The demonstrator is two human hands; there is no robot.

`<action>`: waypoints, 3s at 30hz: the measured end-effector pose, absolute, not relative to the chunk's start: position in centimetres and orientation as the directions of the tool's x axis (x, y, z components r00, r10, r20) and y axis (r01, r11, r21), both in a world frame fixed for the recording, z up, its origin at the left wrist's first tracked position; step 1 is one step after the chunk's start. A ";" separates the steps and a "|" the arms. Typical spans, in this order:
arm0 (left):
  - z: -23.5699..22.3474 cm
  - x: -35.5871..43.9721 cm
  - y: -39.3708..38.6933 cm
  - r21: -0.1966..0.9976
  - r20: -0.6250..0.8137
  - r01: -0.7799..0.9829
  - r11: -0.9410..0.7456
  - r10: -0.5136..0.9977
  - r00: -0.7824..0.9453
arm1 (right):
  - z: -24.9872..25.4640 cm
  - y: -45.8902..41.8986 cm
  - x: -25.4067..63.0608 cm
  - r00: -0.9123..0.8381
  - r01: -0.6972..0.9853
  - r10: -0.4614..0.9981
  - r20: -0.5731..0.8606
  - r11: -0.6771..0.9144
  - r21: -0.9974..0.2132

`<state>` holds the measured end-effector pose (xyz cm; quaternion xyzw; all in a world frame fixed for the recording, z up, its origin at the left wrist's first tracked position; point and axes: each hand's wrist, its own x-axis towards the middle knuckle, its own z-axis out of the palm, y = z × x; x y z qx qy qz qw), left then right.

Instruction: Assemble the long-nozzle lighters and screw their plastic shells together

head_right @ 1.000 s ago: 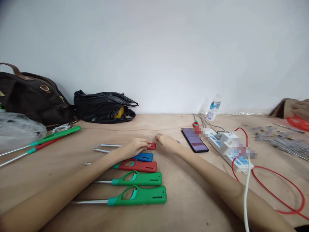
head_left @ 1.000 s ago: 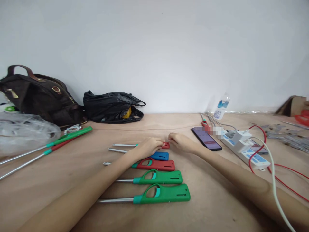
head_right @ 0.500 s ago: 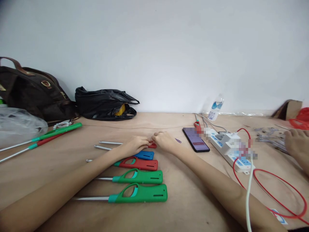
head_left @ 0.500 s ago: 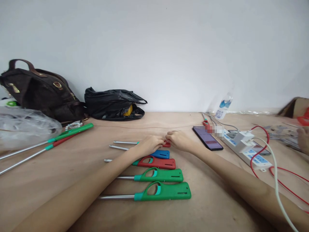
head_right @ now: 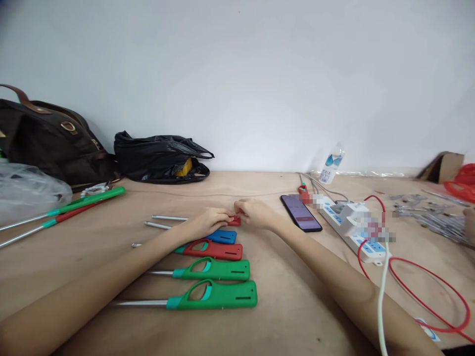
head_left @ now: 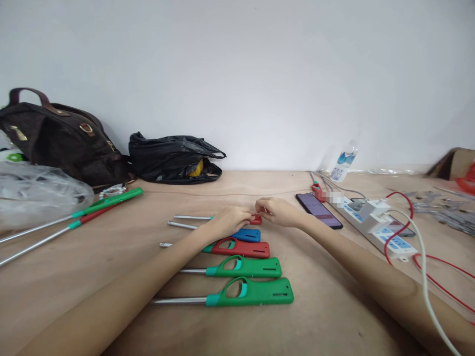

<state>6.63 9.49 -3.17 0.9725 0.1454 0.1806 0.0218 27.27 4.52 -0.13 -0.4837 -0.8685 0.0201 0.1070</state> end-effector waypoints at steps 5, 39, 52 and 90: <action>-3.1 6.6 9.6 0.095 0.322 0.277 -0.956 0.292 0.900 | -0.4 4.4 26.8 -0.564 0.816 0.812 0.151 0.575 -0.048; -2.7 6.8 9.2 0.102 0.324 0.279 -0.955 0.297 0.898 | -0.8 4.7 27.0 -0.597 0.802 0.795 0.107 0.594 0.064; -3.1 6.7 9.6 0.116 0.313 0.286 -0.951 0.309 0.898 | 2.5 4.3 29.8 -0.154 0.972 0.986 -0.070 0.164 0.170; -2.9 6.1 9.8 0.186 0.352 0.234 -0.954 0.287 0.891 | 2.6 7.5 27.2 -0.301 0.318 0.890 0.343 0.433 -0.844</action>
